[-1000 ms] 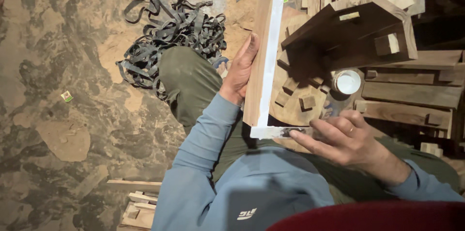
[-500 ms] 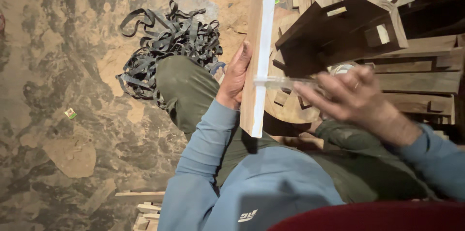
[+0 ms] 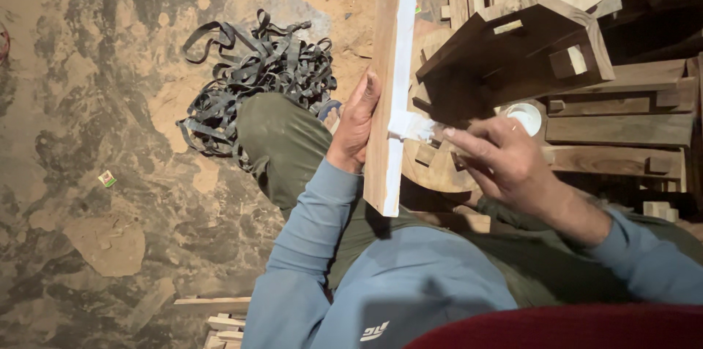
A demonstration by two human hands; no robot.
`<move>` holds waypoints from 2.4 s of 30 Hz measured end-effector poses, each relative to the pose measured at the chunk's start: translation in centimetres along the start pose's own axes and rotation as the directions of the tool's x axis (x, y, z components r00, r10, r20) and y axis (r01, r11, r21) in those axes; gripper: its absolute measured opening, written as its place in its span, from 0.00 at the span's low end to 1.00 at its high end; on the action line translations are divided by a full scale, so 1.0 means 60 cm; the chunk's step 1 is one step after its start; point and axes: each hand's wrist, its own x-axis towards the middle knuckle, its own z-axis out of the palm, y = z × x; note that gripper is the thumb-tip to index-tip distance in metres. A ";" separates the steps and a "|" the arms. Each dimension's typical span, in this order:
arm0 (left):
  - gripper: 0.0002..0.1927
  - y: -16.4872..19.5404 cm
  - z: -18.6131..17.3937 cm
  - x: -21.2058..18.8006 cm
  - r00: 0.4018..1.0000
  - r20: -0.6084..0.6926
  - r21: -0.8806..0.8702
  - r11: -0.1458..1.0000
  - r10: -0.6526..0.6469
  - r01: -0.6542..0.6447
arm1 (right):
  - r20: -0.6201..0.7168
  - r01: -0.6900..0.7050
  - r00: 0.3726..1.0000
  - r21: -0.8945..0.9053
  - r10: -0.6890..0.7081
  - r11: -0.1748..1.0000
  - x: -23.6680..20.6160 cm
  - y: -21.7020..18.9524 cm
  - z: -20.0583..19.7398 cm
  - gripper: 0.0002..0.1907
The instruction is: The person assembles a hexagonal wooden structure by applying white glue to the edges of wooden planks and joining them together. The person repeatedly applies glue and attaches planks to form the sides of the structure.
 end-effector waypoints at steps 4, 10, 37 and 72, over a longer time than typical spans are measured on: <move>0.34 -0.002 -0.005 0.002 0.999 -0.038 -0.023 1.000 -0.002 0.001 | 0.017 -0.022 1.000 -0.051 0.023 0.998 -0.041 -0.024 0.023 0.24; 0.32 -0.001 -0.005 0.008 0.999 -0.054 -0.006 1.000 0.003 -0.003 | 0.037 0.141 0.990 -0.191 -0.136 0.972 -0.085 -0.048 0.009 0.24; 0.28 0.001 0.008 0.016 0.997 -0.078 -0.054 0.999 -0.001 -0.003 | 0.098 0.318 0.948 -0.187 -0.304 0.930 -0.085 -0.041 -0.001 0.18; 0.28 0.022 0.092 -0.045 0.611 0.203 0.635 0.372 0.765 -0.677 | -0.161 -0.815 0.470 -0.457 0.868 0.356 -0.423 0.457 0.170 0.16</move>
